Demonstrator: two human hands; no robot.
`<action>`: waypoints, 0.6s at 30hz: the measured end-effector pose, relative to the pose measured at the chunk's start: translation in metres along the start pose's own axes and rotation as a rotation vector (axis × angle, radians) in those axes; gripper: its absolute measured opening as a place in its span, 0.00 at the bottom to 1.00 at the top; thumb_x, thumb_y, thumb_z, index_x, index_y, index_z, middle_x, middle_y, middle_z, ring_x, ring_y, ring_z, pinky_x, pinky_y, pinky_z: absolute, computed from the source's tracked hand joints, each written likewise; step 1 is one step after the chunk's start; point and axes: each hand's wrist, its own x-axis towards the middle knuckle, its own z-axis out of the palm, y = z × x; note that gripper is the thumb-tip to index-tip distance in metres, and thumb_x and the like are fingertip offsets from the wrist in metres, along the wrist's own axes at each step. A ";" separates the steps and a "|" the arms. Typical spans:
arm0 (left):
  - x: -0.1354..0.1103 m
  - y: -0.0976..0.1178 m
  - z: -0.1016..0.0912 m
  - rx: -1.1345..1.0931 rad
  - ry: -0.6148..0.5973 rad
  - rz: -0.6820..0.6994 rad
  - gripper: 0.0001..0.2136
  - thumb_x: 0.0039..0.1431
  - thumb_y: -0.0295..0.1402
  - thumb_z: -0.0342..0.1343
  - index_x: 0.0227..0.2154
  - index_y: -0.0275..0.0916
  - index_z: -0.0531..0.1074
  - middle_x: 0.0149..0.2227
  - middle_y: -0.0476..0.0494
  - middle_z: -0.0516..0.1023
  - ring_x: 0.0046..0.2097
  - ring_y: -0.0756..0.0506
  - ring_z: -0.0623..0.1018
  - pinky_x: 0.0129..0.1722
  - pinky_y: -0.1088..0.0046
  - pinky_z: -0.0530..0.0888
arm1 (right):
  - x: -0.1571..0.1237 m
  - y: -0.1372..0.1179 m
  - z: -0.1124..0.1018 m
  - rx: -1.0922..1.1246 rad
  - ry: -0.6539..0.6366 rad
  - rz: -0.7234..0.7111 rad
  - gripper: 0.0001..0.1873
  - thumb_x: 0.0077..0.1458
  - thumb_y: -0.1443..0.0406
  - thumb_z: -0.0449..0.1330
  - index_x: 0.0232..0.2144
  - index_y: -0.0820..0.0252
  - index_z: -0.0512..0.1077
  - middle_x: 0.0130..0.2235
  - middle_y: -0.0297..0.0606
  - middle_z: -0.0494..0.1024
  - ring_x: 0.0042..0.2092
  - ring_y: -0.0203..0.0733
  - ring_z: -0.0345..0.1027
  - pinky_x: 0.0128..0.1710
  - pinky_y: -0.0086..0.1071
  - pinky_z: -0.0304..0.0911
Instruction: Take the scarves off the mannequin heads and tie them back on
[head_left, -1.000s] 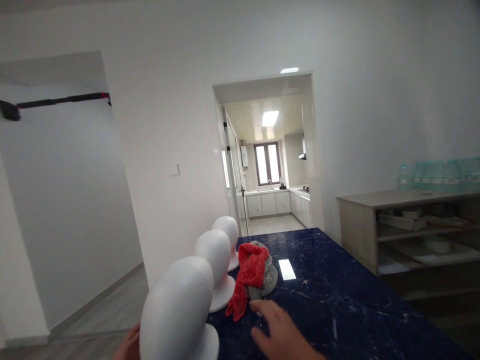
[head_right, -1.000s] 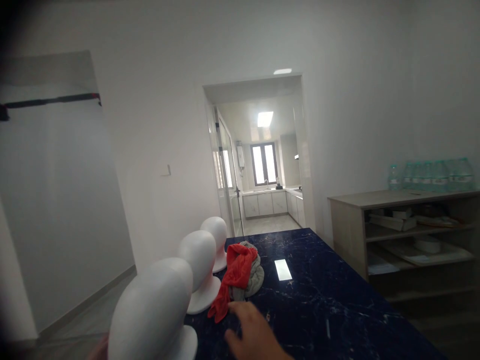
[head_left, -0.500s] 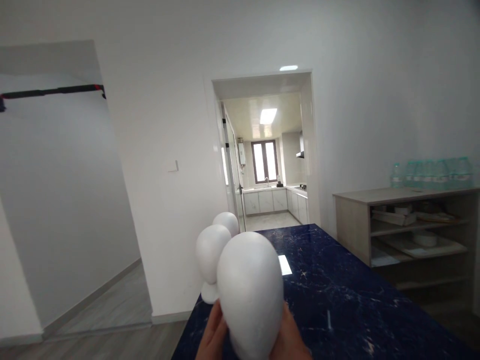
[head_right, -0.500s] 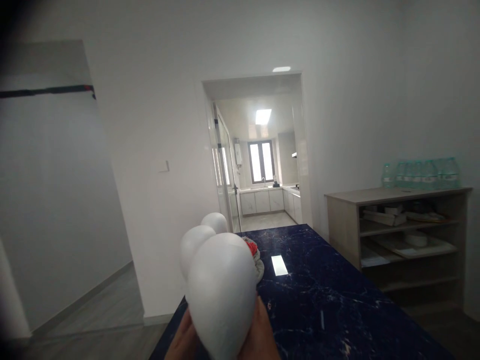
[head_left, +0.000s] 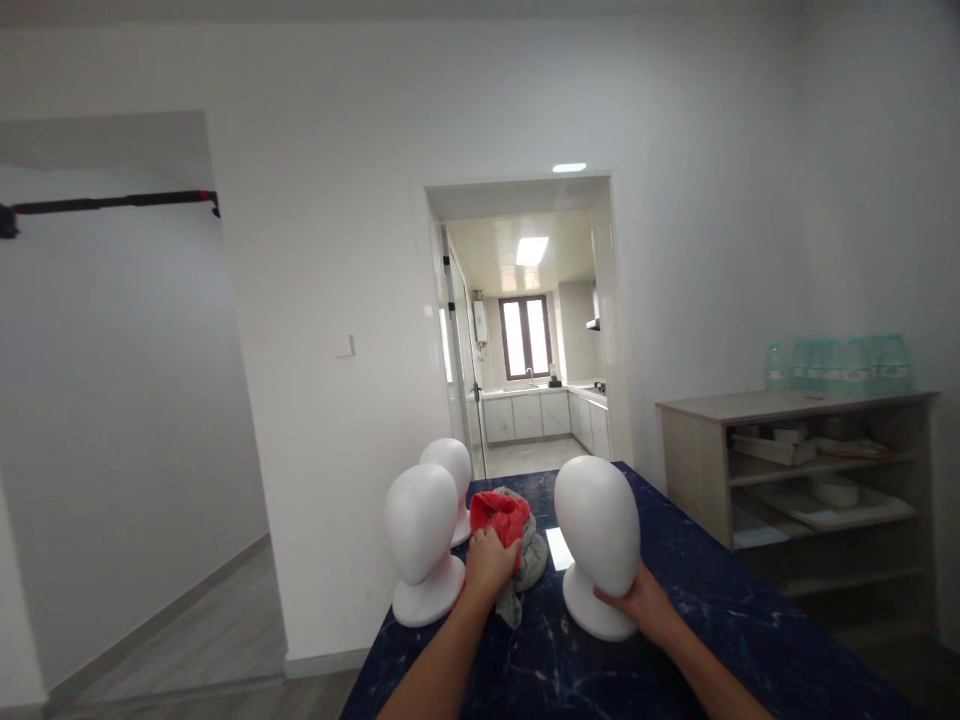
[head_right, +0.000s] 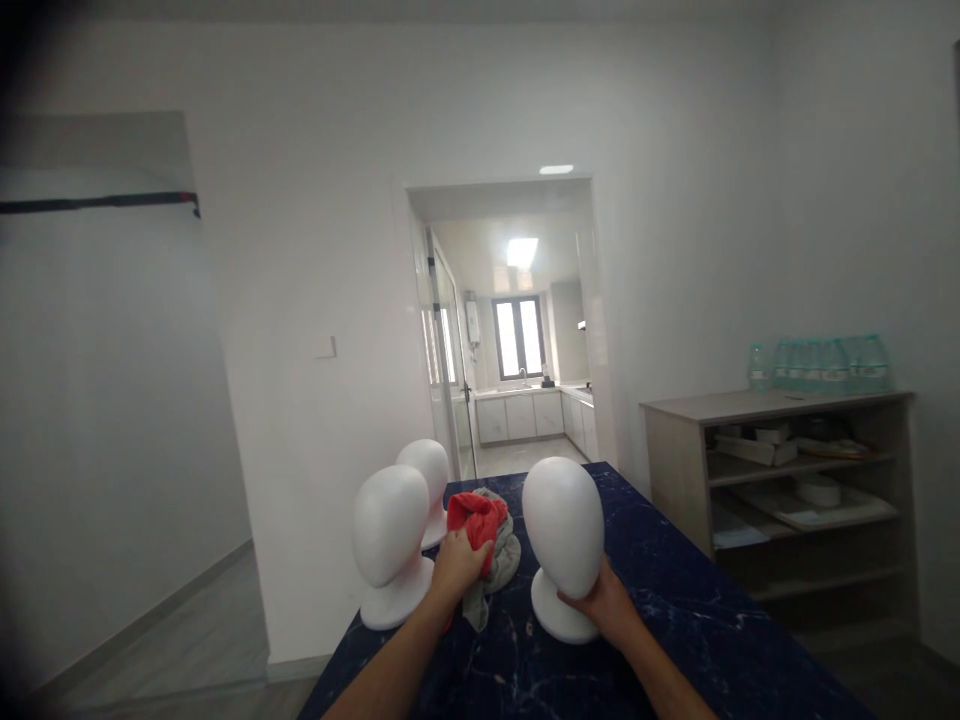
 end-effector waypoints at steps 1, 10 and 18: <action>0.003 0.000 0.003 0.030 0.004 -0.004 0.31 0.59 0.49 0.61 0.57 0.30 0.73 0.63 0.21 0.74 0.66 0.27 0.72 0.64 0.53 0.68 | -0.002 0.001 0.001 -0.006 -0.001 0.005 0.54 0.34 0.49 0.77 0.62 0.58 0.68 0.60 0.55 0.79 0.61 0.67 0.73 0.64 0.58 0.66; 0.021 -0.006 0.002 -0.005 0.042 -0.030 0.11 0.65 0.30 0.53 0.37 0.37 0.81 0.41 0.33 0.85 0.49 0.34 0.83 0.51 0.59 0.74 | -0.012 -0.017 -0.003 0.151 -0.094 0.122 0.50 0.38 0.56 0.76 0.63 0.60 0.66 0.54 0.50 0.84 0.54 0.62 0.79 0.57 0.50 0.73; 0.037 0.022 -0.041 -0.468 0.247 -0.002 0.12 0.68 0.33 0.46 0.32 0.39 0.73 0.37 0.36 0.82 0.45 0.39 0.80 0.53 0.60 0.70 | -0.020 -0.035 -0.002 0.196 -0.172 0.061 0.45 0.38 0.59 0.75 0.60 0.58 0.71 0.57 0.50 0.82 0.60 0.63 0.75 0.63 0.52 0.68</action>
